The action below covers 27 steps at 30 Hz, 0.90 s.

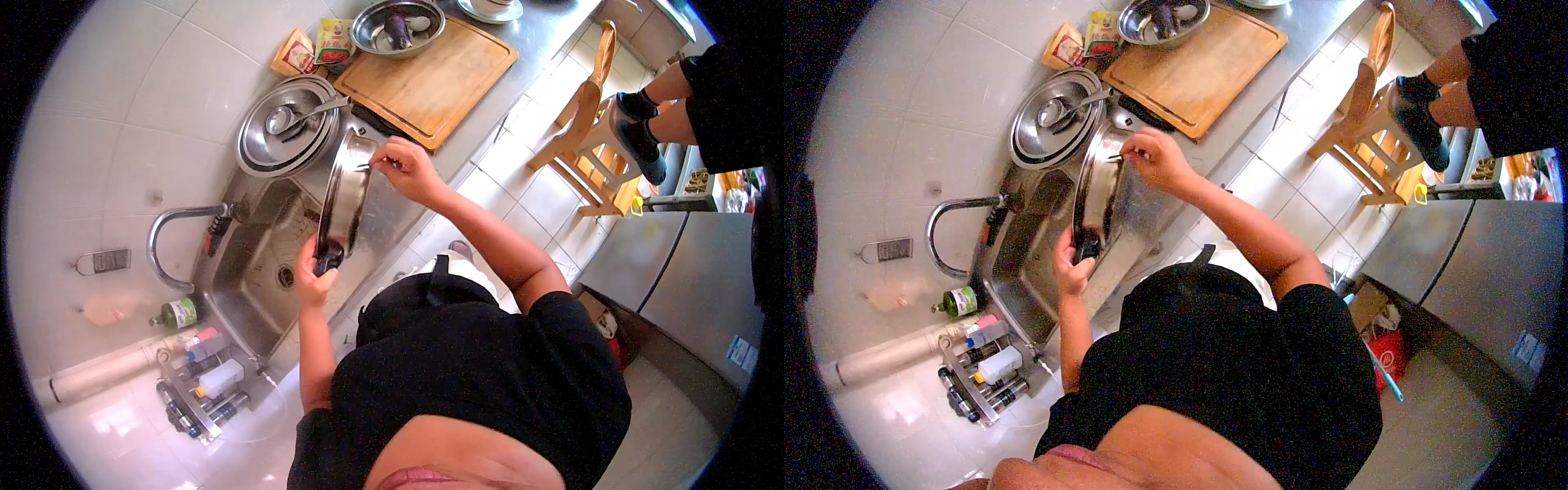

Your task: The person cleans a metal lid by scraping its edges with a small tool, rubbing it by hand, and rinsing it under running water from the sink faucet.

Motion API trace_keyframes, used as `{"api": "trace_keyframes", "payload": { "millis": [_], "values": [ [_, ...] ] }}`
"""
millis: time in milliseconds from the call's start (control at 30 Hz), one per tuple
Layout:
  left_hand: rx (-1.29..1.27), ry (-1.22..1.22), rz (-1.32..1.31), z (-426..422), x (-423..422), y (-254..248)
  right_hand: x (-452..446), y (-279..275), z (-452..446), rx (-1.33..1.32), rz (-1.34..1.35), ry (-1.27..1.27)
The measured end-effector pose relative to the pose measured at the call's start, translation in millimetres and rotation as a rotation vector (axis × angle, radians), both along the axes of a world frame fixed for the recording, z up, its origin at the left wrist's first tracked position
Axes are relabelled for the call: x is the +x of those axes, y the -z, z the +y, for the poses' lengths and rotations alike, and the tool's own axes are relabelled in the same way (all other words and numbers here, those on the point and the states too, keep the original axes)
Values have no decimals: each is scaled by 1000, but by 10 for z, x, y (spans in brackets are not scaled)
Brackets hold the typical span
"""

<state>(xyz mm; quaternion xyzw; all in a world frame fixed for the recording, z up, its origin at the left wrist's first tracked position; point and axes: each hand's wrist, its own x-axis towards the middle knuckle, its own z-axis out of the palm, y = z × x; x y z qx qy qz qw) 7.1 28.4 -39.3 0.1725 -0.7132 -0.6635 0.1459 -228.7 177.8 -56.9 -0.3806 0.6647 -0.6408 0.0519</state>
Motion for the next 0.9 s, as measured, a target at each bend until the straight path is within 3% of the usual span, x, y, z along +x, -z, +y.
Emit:
{"api": "trace_keyframes", "payload": {
  "millis": [100, 267, 500, 533, 667, 767, 900],
  "values": [
    [61, 9, -17, -96, 130, 51, -131, 168, -91, -116, -92, -70],
    [182, -5, 16, -104, 108, -12, -276, 30, -186, -264, 228, -114],
    [98, 110, -55, -199, 98, 93, -328, 119, -163, -72, -197, 80],
    [98, 127, -50, -206, 103, 126, -302, 160, -143, -106, -357, -15],
    [87, 53, 0, -98, 113, 214, -208, 147, -29, -138, -331, -72],
    [125, 66, 6, -127, 110, 263, -239, 33, -26, -56, 119, 37],
    [113, 135, -32, -211, 49, 170, -326, 3, -85, -51, 26, -58]
  ]
}}
